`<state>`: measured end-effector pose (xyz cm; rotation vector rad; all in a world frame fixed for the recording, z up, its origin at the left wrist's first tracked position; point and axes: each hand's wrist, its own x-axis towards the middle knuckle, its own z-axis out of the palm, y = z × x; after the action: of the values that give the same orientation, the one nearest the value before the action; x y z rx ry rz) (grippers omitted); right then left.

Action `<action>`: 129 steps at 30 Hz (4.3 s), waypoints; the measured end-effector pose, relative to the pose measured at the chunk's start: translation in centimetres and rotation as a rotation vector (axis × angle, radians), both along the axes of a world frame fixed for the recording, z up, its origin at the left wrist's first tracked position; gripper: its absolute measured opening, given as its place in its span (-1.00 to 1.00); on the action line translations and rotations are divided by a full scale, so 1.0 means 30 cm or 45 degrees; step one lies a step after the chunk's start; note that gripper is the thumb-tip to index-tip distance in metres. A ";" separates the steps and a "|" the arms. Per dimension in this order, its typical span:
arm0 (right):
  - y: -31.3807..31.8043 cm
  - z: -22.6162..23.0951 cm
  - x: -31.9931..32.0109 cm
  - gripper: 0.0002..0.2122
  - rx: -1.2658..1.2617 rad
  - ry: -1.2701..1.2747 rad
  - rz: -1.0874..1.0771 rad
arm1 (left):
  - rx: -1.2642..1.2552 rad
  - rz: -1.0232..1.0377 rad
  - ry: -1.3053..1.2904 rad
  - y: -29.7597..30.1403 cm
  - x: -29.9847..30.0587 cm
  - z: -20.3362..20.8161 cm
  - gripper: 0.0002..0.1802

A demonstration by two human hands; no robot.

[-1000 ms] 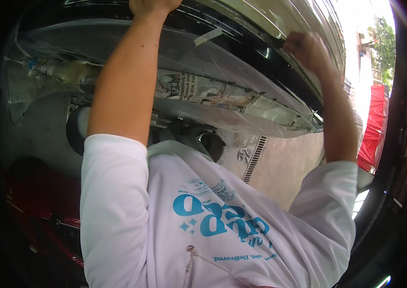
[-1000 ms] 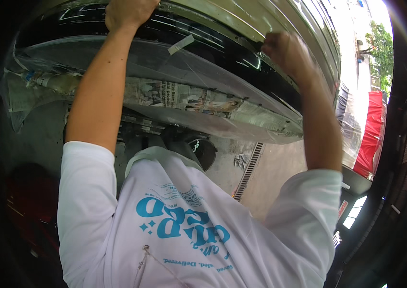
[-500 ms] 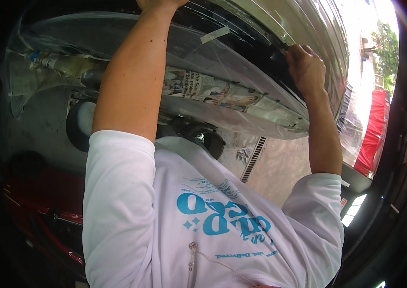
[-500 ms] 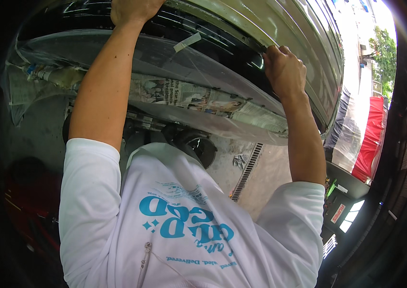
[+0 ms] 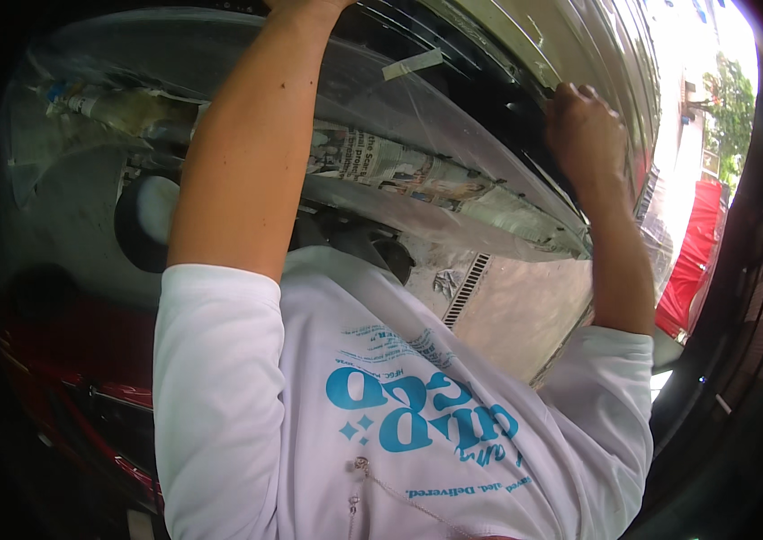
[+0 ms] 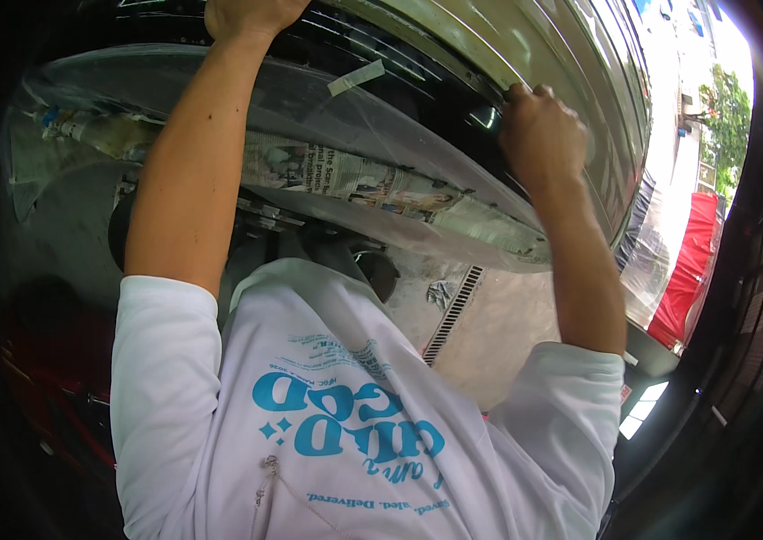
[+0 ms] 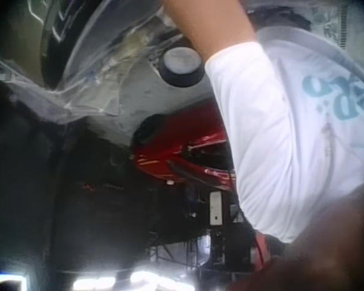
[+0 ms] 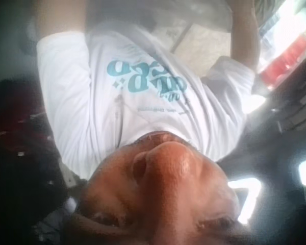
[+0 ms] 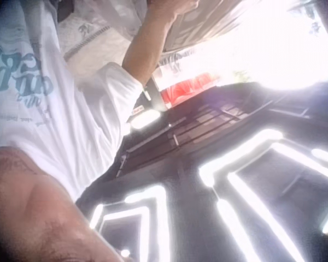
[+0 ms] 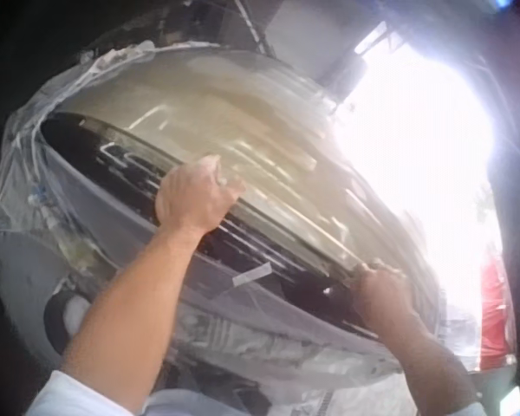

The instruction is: The person uses a small brush to apply a light-colored paint or primer along the edge of a car hood where it meets the windshield. The person repeatedly brushes the same narrow seam area while the surrounding body is masked with newspaper and plastic.

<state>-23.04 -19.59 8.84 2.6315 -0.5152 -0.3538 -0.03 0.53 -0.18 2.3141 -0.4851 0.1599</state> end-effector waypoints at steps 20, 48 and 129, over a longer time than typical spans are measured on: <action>-0.028 -0.012 -0.089 -0.80 0.118 -0.207 -0.046 | 0.005 0.062 0.069 0.010 -0.023 0.048 -0.50; -0.229 0.124 0.080 -0.82 0.587 0.121 -0.071 | 0.026 0.051 0.016 -0.034 -0.029 0.030 -0.54; -0.101 0.131 0.153 -0.80 0.400 0.093 -0.033 | -0.053 -0.003 0.157 0.018 0.010 0.056 -0.48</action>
<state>-18.46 -22.62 12.78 2.9004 -0.5051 -0.5786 0.27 1.06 1.51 2.2671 -0.4182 0.0256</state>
